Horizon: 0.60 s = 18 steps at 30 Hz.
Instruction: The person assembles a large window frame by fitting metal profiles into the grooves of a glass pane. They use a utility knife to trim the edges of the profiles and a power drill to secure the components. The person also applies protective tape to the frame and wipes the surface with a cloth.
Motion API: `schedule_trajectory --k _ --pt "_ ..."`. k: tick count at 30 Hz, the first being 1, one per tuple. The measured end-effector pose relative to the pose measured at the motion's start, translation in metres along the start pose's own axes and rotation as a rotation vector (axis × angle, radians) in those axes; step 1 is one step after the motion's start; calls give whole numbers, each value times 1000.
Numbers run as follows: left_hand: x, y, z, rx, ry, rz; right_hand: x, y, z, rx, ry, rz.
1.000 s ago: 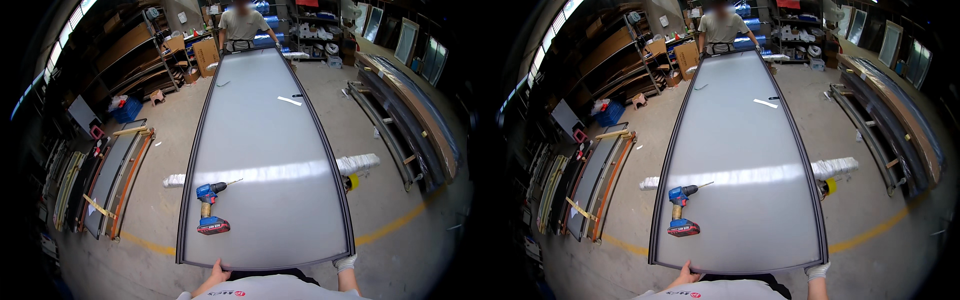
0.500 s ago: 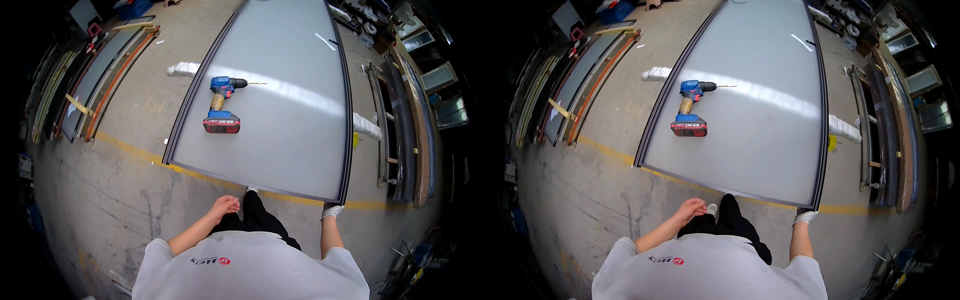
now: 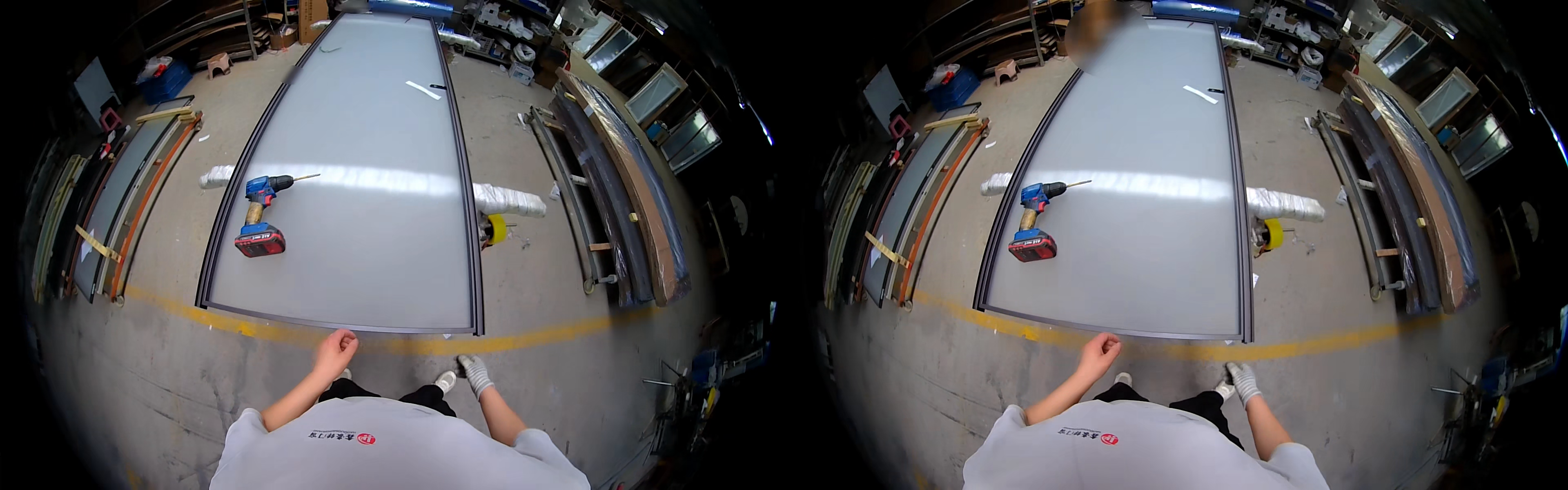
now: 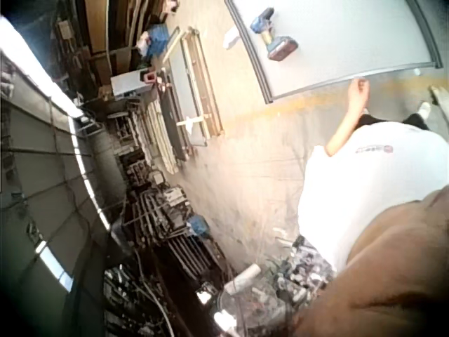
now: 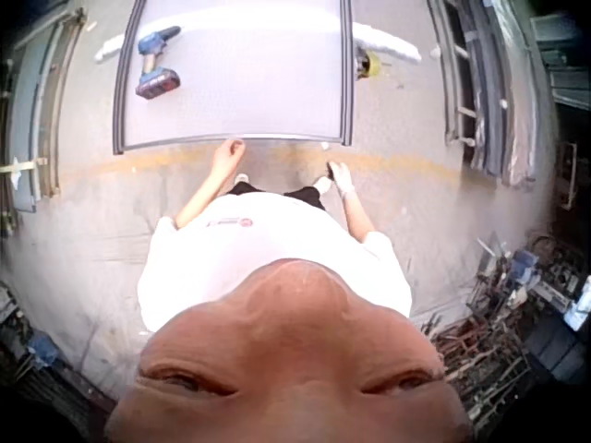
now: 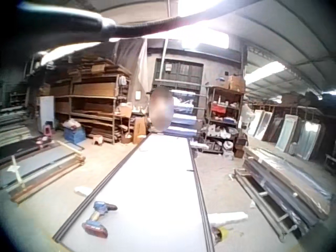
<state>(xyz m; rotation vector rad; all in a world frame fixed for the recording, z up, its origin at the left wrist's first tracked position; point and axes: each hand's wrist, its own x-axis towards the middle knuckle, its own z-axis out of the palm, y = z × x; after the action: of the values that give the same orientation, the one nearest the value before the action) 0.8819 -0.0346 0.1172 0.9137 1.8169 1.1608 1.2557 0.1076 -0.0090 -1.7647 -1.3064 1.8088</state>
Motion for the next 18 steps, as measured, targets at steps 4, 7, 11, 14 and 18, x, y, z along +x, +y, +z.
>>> schedule_trajectory --k 4,7,11,14,18 --pt "60 63 125 244 -38 276 -41 86 -88 52 117 44" --pt "89 99 213 476 77 319 -50 138 -168 293 252 204" --pt "140 147 296 707 130 280 -57 211 -306 527 412 179" --pt "179 139 328 950 242 277 -56 184 -356 555 562 237" --pt "192 127 341 1077 315 259 -13 129 -386 431 620 173"
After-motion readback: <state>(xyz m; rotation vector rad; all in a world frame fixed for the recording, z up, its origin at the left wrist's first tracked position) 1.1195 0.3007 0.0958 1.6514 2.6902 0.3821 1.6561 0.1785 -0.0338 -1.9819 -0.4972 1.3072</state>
